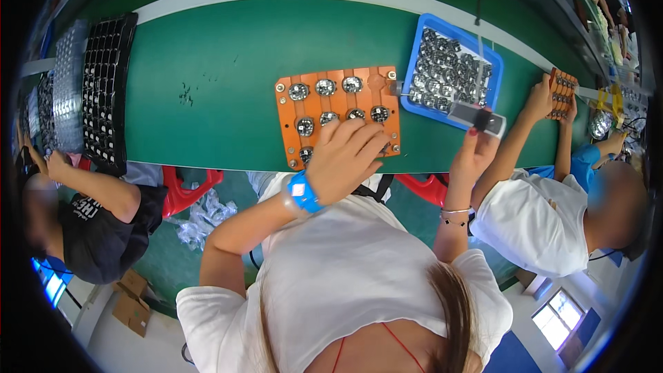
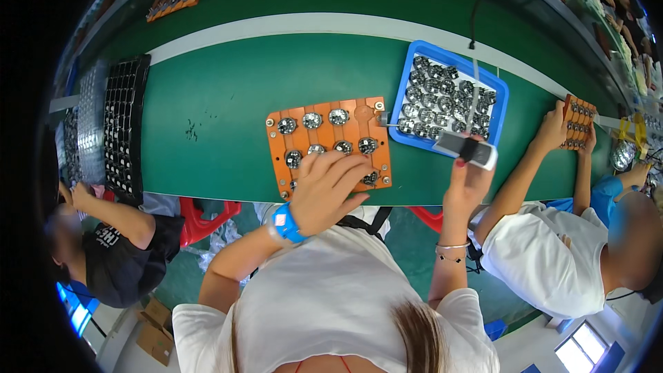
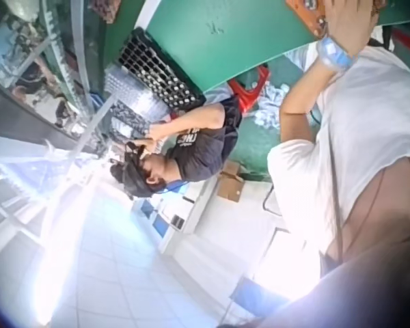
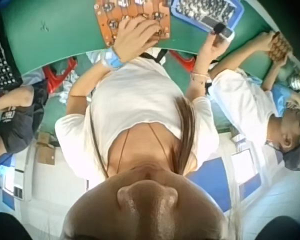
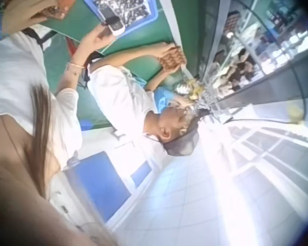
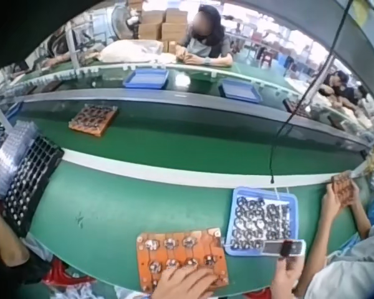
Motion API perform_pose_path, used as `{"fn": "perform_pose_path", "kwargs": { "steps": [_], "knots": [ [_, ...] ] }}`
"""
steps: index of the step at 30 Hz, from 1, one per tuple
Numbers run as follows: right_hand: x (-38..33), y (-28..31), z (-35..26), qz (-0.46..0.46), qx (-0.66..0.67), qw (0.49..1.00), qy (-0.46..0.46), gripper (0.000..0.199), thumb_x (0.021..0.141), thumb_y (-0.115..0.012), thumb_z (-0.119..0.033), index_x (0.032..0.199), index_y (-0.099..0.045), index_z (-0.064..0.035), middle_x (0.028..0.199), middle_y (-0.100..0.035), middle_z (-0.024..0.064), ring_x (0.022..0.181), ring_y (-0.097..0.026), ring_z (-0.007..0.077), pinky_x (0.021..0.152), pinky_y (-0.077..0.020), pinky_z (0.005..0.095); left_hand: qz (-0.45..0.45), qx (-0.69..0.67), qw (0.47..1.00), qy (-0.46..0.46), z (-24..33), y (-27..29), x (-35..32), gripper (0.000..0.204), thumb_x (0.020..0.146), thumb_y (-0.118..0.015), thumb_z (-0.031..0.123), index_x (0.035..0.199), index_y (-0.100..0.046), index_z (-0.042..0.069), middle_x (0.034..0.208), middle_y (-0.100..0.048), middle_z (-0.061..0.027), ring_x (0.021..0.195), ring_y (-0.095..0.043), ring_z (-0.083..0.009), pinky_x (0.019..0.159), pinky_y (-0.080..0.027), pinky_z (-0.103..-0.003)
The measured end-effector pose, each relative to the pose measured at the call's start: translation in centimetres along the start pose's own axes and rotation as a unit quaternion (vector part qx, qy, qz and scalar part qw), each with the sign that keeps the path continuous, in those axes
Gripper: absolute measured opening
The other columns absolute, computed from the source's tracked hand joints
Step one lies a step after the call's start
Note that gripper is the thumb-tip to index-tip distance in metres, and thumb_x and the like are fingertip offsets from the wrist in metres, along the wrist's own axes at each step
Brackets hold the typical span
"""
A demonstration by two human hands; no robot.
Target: Testing electronic components on a specialized jig using a handheld sensor at a factory production line.
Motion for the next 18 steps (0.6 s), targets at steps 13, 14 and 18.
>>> {"fn": "perform_pose_path", "kwargs": {
  "steps": [13, 14, 18],
  "knots": [
    [3.4, 0.5, 0.0, 0.239, -0.084, 0.965, 0.061, 0.03, 0.096, -0.051, -0.013, 0.12, -0.042, 0.0018, 0.111, -0.057, 0.0121, 0.101, -0.055, 0.0177, 0.089, -0.042, 0.03, 0.045, -0.013, 0.987, 0.151, -1.7, 3.6, -4.2, 0.076, 0.057, -0.086, 0.017, 0.124, -0.05, 0.013, 0.15, -0.017, -0.0228, 0.136, -0.015, -0.0503, 0.107, -0.022, -0.061],
    [3.3, 1.7, 0.4, 0.238, -0.09, 0.965, 0.058, 0.03, 0.096, -0.051, -0.013, 0.12, -0.042, 0.0018, 0.11, -0.057, 0.0121, 0.1, -0.055, 0.0177, 0.088, -0.0421, 0.0299, 0.072, -0.021, 0.984, 0.164, -1.4, 3.1, -3.8, 0.077, 0.057, -0.085, 0.016, 0.125, -0.048, 0.012, 0.15, -0.017, -0.0232, 0.136, -0.014, -0.0507, 0.107, -0.022, -0.06],
    [1.3, 7.2, 3.6, 0.233, -0.132, 0.962, 0.049, 0.027, 0.096, -0.052, -0.013, 0.118, -0.044, 0.0011, 0.108, -0.058, 0.0116, 0.098, -0.055, 0.0179, 0.087, -0.0421, 0.0302, 0.13, -0.009, 0.977, 0.168, -1.4, -1.1, -1.9, 0.084, 0.056, -0.085, 0.011, 0.129, -0.043, 0.011, 0.15, -0.015, -0.0237, 0.136, -0.015, -0.0506, 0.109, -0.024, -0.055]
  ]
}}
Point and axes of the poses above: each hand's wrist, its own x-axis towards the middle knuckle, its own y-axis out of the back of the hand, z = x × y, the point moved 1 cm from there along x, towards the middle knuckle
